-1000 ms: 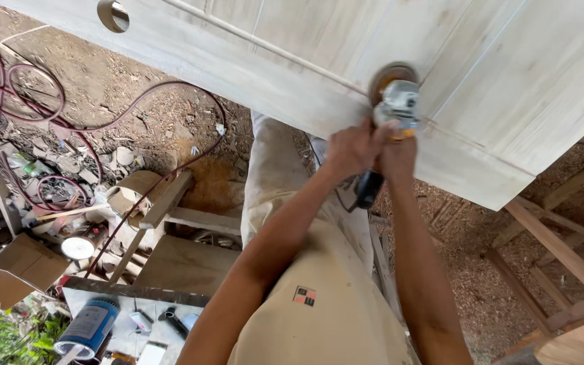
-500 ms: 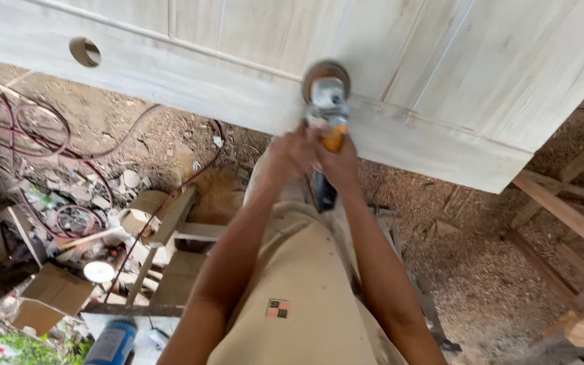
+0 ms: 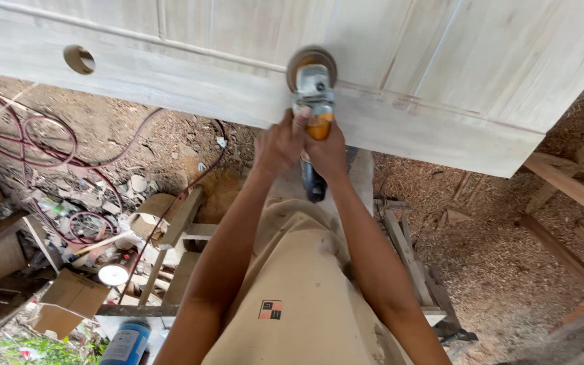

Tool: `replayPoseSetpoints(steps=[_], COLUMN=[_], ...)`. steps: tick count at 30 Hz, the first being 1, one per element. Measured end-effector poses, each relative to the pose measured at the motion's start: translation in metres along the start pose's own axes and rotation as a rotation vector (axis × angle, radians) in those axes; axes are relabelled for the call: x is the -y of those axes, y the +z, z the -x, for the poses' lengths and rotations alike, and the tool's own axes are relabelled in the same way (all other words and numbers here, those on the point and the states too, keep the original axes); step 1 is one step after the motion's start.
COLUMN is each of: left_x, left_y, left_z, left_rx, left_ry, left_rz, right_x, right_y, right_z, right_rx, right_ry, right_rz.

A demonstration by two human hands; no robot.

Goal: The person uses an angle grinder with a sanding disc to smooth the surface of a large wooden panel. They move the tool across the panel in overlapping passes, occasionally placing a hand on the wood to guide the motion.

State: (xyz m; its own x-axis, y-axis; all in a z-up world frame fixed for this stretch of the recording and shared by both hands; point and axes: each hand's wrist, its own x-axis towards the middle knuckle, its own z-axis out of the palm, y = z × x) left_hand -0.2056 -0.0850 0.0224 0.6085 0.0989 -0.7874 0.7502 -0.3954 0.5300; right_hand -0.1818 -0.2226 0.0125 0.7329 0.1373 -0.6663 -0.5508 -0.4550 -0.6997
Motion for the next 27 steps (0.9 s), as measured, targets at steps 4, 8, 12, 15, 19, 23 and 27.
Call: replayPoseSetpoints(steps=[4, 8, 12, 15, 19, 23, 27], left_x=[-0.011, -0.05, -0.088, -0.113, -0.142, -0.164, -0.193], left_y=[0.007, 0.05, 0.092, 0.12, 0.164, 0.21, 0.258], left_z=[0.007, 0.008, 0.002, -0.003, -0.003, -0.004, -0.022], left_rx=[-0.015, 0.052, 0.075, 0.113, 0.214, 0.227, 0.201], left_ry=[-0.054, 0.045, 0.146, 0.169, 0.124, 0.154, 0.229], left_rz=[0.085, 0.015, -0.025, -0.079, -0.086, -0.119, -0.15], right_x=[0.006, -0.004, -0.025, -0.041, -0.062, -0.081, -0.098], right_y=[-0.016, -0.076, -0.131, -0.164, -0.211, -0.259, -0.306], right_z=[-0.001, 0.01, 0.014, 0.013, 0.019, 0.025, 0.021], right_rx=[0.013, -0.024, -0.12, -0.148, -0.157, -0.198, -0.256], right_ry=[-0.058, 0.159, 0.131, 0.124, 0.148, 0.206, 0.311], right_rz=[0.097, 0.114, 0.055, -0.07, -0.087, -0.082, -0.2])
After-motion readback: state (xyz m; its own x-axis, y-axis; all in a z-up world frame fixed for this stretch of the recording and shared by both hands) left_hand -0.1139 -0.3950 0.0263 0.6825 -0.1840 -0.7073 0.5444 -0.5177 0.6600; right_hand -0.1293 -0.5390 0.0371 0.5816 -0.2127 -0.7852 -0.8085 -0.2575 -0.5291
